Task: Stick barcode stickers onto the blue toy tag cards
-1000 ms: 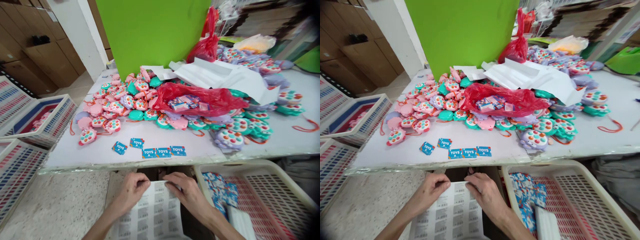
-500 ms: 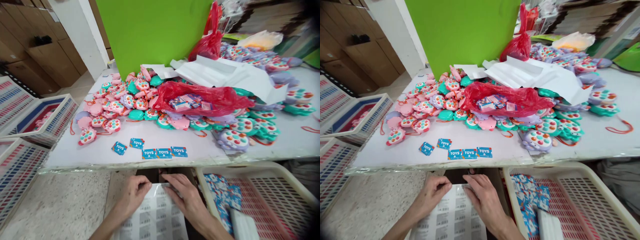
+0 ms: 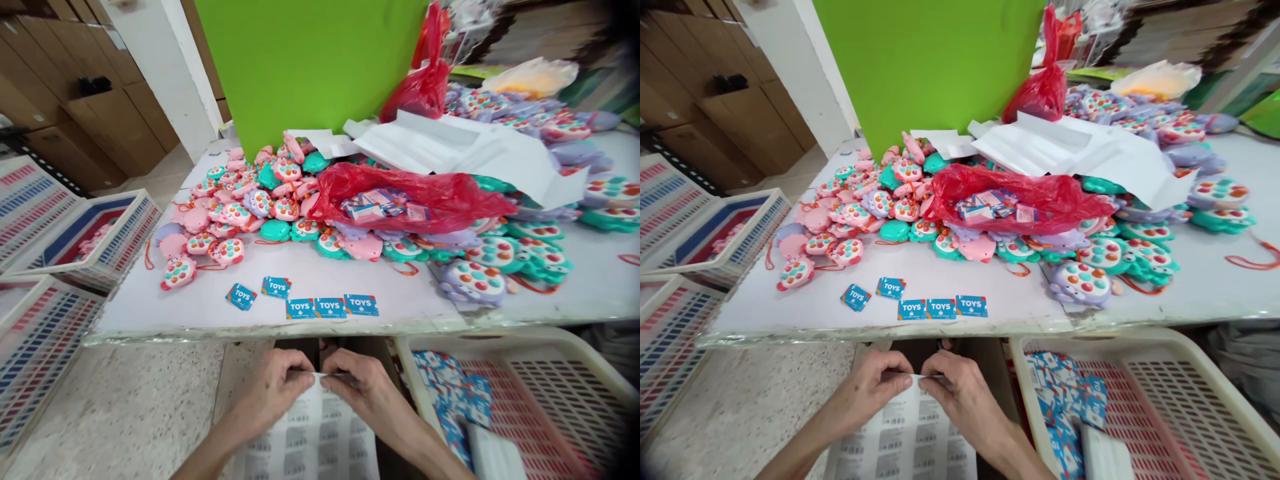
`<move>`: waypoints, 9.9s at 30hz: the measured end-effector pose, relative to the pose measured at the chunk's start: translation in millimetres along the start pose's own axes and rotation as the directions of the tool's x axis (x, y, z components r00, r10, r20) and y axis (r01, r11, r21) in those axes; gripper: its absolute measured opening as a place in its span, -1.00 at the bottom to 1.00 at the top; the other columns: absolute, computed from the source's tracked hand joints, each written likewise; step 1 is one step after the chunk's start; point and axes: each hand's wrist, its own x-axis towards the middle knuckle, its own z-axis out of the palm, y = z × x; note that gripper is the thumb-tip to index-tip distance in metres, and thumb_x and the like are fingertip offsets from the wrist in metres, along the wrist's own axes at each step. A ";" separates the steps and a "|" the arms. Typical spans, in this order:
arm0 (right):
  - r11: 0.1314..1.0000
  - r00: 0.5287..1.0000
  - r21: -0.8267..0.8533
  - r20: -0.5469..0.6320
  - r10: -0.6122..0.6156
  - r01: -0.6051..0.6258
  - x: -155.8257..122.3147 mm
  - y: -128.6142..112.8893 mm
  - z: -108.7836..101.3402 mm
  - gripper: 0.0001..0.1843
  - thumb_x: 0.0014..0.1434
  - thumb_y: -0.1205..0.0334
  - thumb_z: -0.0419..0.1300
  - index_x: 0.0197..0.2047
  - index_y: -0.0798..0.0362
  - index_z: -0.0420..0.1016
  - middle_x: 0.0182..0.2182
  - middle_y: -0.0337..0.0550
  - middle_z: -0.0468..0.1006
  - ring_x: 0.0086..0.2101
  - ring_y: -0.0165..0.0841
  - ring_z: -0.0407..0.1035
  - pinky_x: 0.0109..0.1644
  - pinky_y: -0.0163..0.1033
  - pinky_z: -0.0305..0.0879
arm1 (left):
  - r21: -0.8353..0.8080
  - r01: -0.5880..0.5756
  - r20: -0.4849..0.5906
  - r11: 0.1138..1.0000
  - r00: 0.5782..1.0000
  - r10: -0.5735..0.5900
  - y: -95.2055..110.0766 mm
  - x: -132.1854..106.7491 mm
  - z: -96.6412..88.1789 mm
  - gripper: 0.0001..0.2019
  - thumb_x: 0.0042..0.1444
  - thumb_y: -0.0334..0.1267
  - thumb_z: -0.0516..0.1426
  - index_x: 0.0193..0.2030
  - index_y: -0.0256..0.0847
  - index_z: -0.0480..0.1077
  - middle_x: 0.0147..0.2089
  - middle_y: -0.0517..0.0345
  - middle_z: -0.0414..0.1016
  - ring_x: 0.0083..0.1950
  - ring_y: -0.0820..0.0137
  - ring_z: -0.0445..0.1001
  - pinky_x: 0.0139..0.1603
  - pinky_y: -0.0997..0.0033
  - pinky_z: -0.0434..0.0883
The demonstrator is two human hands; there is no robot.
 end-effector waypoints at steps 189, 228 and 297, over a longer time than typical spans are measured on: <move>0.945 0.983 -0.269 0.065 -0.174 0.185 122.5 23.5 -17.0 -0.72 0.03 0.43 0.19 -0.15 0.02 0.39 -0.10 -0.10 0.34 -0.17 -0.31 0.33 -0.09 -0.17 0.31 | 0.792 -0.367 0.032 0.488 0.823 0.567 -68.8 41.6 21.4 -0.79 -0.03 -0.48 0.00 -0.24 -0.37 0.35 0.24 -0.15 0.13 0.30 0.02 -0.09 0.22 0.07 0.08; 0.996 0.996 0.049 0.061 0.067 -0.070 30.7 -19.4 -16.2 -0.88 0.16 0.29 0.10 -0.31 0.02 0.47 -0.42 -0.26 0.49 -0.37 -0.35 0.36 -0.27 -0.30 0.28 | 0.278 -0.134 -0.104 0.951 0.980 0.169 -3.9 3.6 -24.7 -0.82 0.14 -0.36 -0.04 -0.36 -0.21 0.39 -0.35 0.15 0.45 -0.26 0.33 0.37 -0.22 0.40 0.23; 0.929 0.973 0.311 -0.050 0.225 -0.198 9.7 -7.4 -31.3 -0.70 0.15 0.08 0.02 -0.49 0.10 0.31 -0.57 -0.27 0.32 -0.50 -0.42 0.21 -0.45 -0.36 0.13 | -0.186 0.025 -0.021 0.982 0.999 -0.030 1.9 7.8 -11.5 -0.70 0.08 -0.06 0.00 -0.52 -0.24 0.25 -0.54 0.29 0.13 -0.48 0.48 0.10 -0.47 0.49 0.05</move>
